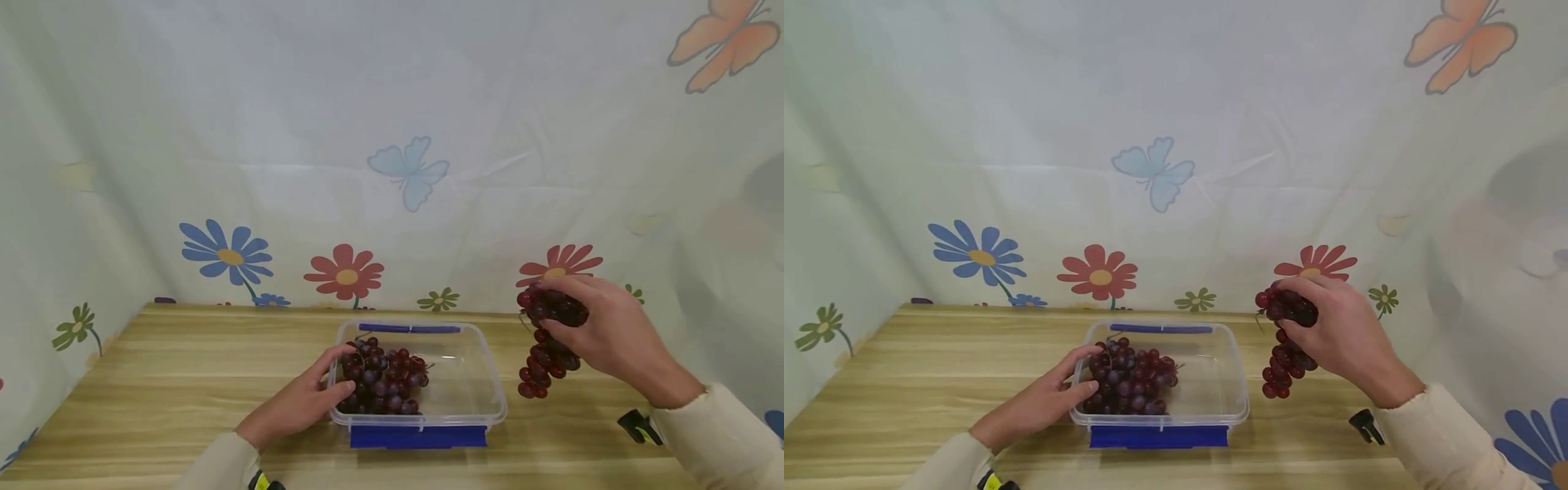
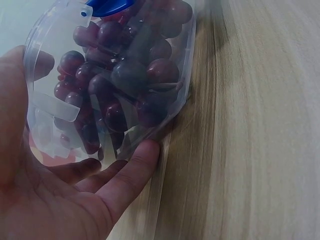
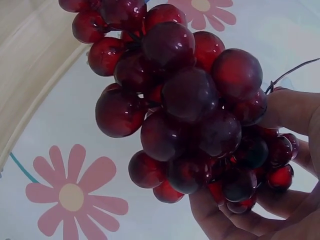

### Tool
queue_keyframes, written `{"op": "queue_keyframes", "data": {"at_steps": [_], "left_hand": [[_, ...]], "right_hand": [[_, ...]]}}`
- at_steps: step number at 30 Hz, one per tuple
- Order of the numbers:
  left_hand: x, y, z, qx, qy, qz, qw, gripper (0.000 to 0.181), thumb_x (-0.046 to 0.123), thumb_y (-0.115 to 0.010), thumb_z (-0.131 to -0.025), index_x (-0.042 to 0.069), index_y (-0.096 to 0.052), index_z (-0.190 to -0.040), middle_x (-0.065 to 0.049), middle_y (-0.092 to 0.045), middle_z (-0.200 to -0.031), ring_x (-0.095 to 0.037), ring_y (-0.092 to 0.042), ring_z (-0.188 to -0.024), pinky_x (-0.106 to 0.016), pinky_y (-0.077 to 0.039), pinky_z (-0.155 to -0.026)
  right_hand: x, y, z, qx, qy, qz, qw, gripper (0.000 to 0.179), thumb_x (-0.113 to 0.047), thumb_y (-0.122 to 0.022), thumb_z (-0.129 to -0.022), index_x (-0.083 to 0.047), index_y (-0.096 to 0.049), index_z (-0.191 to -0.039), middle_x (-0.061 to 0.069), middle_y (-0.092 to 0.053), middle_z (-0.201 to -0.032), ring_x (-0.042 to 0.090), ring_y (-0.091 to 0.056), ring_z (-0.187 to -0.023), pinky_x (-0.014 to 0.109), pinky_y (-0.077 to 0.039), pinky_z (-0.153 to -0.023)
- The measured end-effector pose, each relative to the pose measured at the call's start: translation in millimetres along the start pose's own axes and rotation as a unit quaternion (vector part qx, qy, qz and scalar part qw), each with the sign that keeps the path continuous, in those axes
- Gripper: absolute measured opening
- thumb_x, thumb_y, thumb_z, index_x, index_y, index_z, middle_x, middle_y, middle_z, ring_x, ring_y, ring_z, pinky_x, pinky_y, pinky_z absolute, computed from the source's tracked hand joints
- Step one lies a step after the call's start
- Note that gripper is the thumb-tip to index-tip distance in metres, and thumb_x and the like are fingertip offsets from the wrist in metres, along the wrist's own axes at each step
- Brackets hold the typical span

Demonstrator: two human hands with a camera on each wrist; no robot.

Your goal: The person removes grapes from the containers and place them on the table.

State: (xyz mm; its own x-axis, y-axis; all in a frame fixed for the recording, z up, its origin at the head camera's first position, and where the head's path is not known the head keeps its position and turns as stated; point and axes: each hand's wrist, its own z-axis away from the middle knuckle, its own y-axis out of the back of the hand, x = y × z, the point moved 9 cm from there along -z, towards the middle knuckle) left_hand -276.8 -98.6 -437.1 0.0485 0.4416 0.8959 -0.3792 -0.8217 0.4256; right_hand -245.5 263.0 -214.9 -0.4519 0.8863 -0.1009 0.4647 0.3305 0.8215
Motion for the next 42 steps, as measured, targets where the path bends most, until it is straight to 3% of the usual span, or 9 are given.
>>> {"op": "queue_keyframes", "data": {"at_steps": [6,12,17,23,29,33,36,39,42], "left_hand": [[-1.7,-0.3,-0.3,-0.001,0.002,0.003,1.0,0.054,0.046,-0.062,-0.103,0.046,-0.038,-0.152,-0.01,-0.024,-0.173,-0.056,-0.038,-0.148,-0.047,-0.049,-0.089],[-1.5,0.7,-0.3,0.002,0.003,0.001,1.0,0.054,0.047,-0.062,-0.103,0.047,-0.038,-0.152,-0.01,-0.024,-0.173,-0.056,-0.04,-0.147,-0.052,-0.051,-0.096],[-1.4,1.0,-0.3,0.0,0.002,0.004,1.0,0.054,0.047,-0.062,-0.103,0.047,-0.038,-0.152,-0.01,-0.023,-0.173,-0.056,-0.039,-0.148,-0.048,-0.05,-0.091],[-4.6,1.1,2.1,0.003,0.01,0.001,0.9999,0.054,0.049,-0.062,-0.103,0.047,-0.038,-0.151,-0.01,-0.024,-0.173,-0.057,-0.04,-0.146,-0.061,-0.052,-0.1],[-5.0,-1.9,1.5,-0.005,0.009,0.013,0.9999,0.055,0.049,-0.062,-0.103,0.046,-0.038,-0.153,-0.011,-0.028,-0.17,-0.053,-0.043,-0.145,-0.043,-0.05,-0.082],[-3.3,-2.7,0.8,-0.01,0.001,0.017,0.9998,0.056,0.047,-0.061,-0.104,0.044,-0.037,-0.153,-0.012,-0.029,-0.169,-0.054,-0.043,-0.145,-0.041,-0.048,-0.077],[-3.5,-2.8,0.1,-0.009,0.004,0.017,0.9998,0.055,0.048,-0.061,-0.103,0.045,-0.037,-0.153,-0.013,-0.033,-0.165,-0.049,-0.05,-0.139,-0.04,-0.048,-0.076],[-3.8,-2.6,-0.6,-0.009,0.011,0.02,0.9997,0.055,0.048,-0.062,-0.103,0.046,-0.038,-0.152,-0.014,-0.038,-0.158,-0.038,-0.06,-0.121,-0.039,-0.049,-0.07],[-3.1,-2.3,-0.6,-0.01,0.014,0.025,0.9995,0.055,0.047,-0.062,-0.103,0.046,-0.037,-0.153,-0.015,-0.041,-0.151,-0.031,-0.06,-0.106,-0.038,-0.048,-0.065]], "right_hand": [[5,-4,7.8,-0.019,-0.018,0.002,0.9996,0.053,-0.014,-0.093,-0.074,-0.016,-0.073,-0.124,0.019,-0.074,-0.121,0.046,-0.065,-0.113,0.067,-0.052,-0.087],[11,-8,16.0,-0.034,-0.035,0.002,0.9988,0.05,-0.014,-0.092,-0.076,-0.014,-0.073,-0.123,0.022,-0.072,-0.125,0.047,-0.066,-0.113,0.066,-0.055,-0.084],[16,-15,22.1,-0.05,-0.052,0.001,0.9974,0.049,-0.014,-0.091,-0.077,-0.014,-0.072,-0.123,0.022,-0.071,-0.125,0.046,-0.067,-0.111,0.063,-0.058,-0.082],[17,-29,28.8,-0.066,-0.057,-0.008,0.9962,0.048,-0.013,-0.092,-0.077,-0.014,-0.073,-0.121,0.019,-0.073,-0.123,0.043,-0.068,-0.11,0.059,-0.06,-0.083],[18,-41,36.8,-0.061,-0.049,-0.007,0.9969,0.05,-0.01,-0.092,-0.074,-0.015,-0.074,-0.12,0.016,-0.074,-0.121,0.042,-0.069,-0.11,0.059,-0.059,-0.084],[19,-45,40.2,-0.053,-0.046,-0.008,0.9975,0.05,-0.01,-0.092,-0.073,-0.016,-0.074,-0.12,0.015,-0.074,-0.119,0.04,-0.068,-0.109,0.06,-0.059,-0.084],[19,-48,41.8,-0.046,-0.039,-0.011,0.9981,0.05,-0.009,-0.092,-0.073,-0.017,-0.074,-0.119,0.012,-0.075,-0.118,0.037,-0.068,-0.108,0.058,-0.058,-0.085],[21,-53,43.0,-0.055,-0.044,-0.014,0.9974,0.049,-0.008,-0.091,-0.074,-0.017,-0.074,-0.119,0.01,-0.075,-0.119,0.035,-0.069,-0.108,0.057,-0.058,-0.086],[24,-59,43.7,-0.08,-0.062,-0.013,0.9948,0.048,-0.011,-0.09,-0.077,-0.018,-0.073,-0.121,0.012,-0.074,-0.121,0.036,-0.069,-0.108,0.058,-0.058,-0.086]]}}
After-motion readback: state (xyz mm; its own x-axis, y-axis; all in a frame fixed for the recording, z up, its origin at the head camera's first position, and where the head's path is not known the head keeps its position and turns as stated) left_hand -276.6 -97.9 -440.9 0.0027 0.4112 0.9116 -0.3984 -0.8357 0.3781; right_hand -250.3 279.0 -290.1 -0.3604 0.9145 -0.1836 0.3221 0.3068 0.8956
